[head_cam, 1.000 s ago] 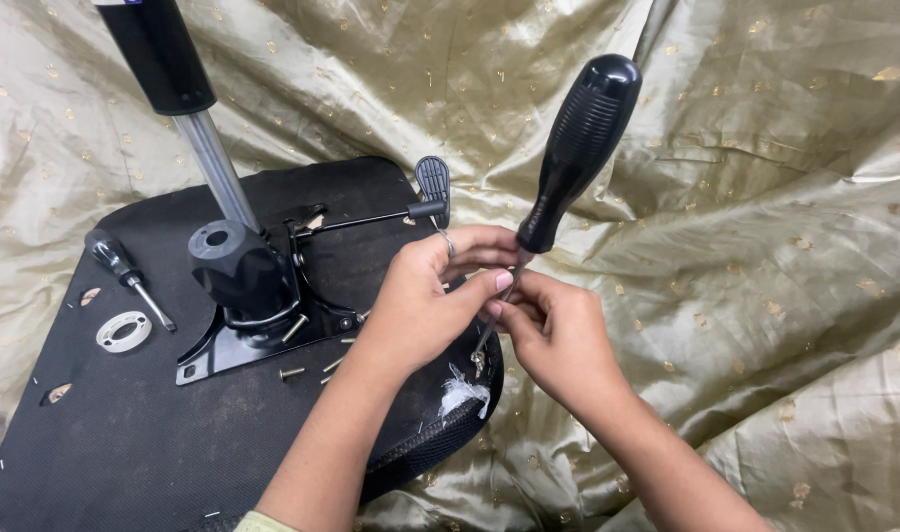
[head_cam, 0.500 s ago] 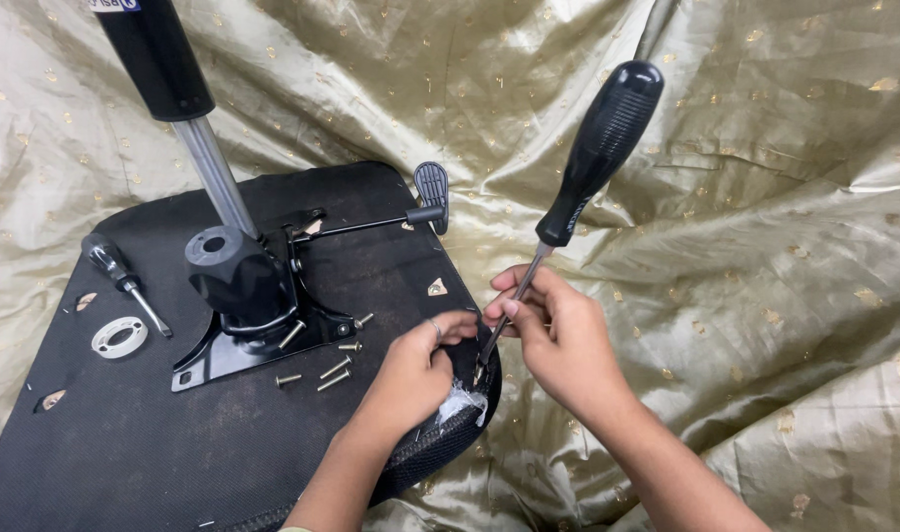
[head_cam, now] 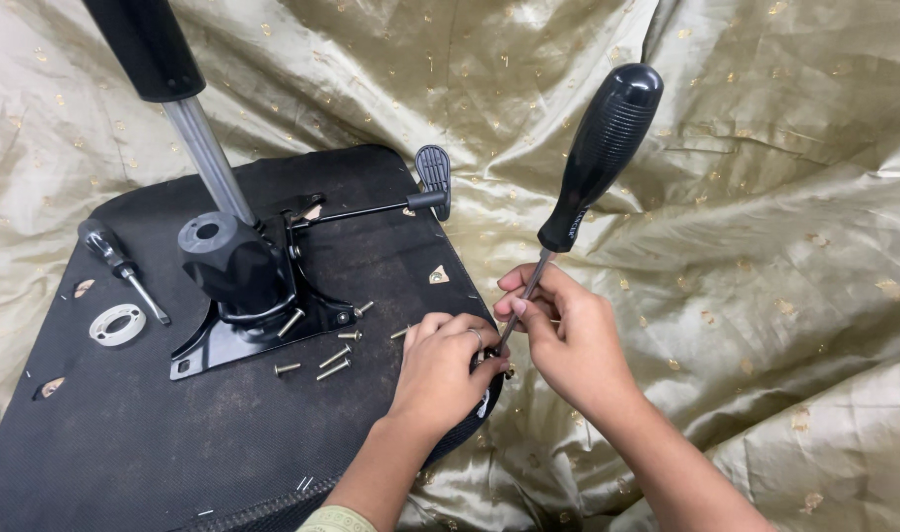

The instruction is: The person uses a screwdriver to tighten screws into a black metal base of a piece of furniture. They repeatedly insert and tighten multiple screws into pre-drilled holes on the base plate while holding the base steady.

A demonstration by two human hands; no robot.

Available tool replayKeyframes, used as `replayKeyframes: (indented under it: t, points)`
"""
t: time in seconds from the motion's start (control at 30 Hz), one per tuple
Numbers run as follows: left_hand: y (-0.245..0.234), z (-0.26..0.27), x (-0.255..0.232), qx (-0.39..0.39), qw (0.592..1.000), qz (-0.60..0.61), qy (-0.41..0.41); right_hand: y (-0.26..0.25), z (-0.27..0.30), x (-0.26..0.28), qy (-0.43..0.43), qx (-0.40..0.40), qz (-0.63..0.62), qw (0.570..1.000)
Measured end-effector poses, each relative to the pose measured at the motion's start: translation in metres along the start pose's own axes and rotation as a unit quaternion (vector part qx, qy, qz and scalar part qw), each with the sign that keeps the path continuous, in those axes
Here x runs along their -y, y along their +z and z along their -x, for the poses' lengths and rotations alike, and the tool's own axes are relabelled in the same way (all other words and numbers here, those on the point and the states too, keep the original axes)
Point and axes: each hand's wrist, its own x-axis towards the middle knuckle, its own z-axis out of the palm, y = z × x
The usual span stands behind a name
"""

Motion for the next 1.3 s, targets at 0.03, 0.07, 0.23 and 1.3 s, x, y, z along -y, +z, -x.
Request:
replayKeyframes:
  t: [0.03, 0.07, 0.23, 1.3]
  points:
    - [0.001, 0.000, 0.000, -0.006, 1.000, -0.001, 0.006, -0.001, 0.000, 0.001, 0.004, -0.004, 0.008, 1.000]
    - [0.002, -0.001, 0.000, -0.011, 1.000, -0.002, 0.012, -0.001, 0.000, 0.002, 0.007, -0.009, 0.017, 1.000]
    - [0.005, 0.000, 0.002, -0.033, 0.999, 0.036, -0.016, -0.010, -0.003, 0.007, 0.005, -0.034, -0.004, 0.999]
    - [-0.054, 0.014, 0.055, -0.235, 0.963, -0.020, -0.129, 0.006, -0.038, -0.002, 0.010, -0.072, -0.083, 0.994]
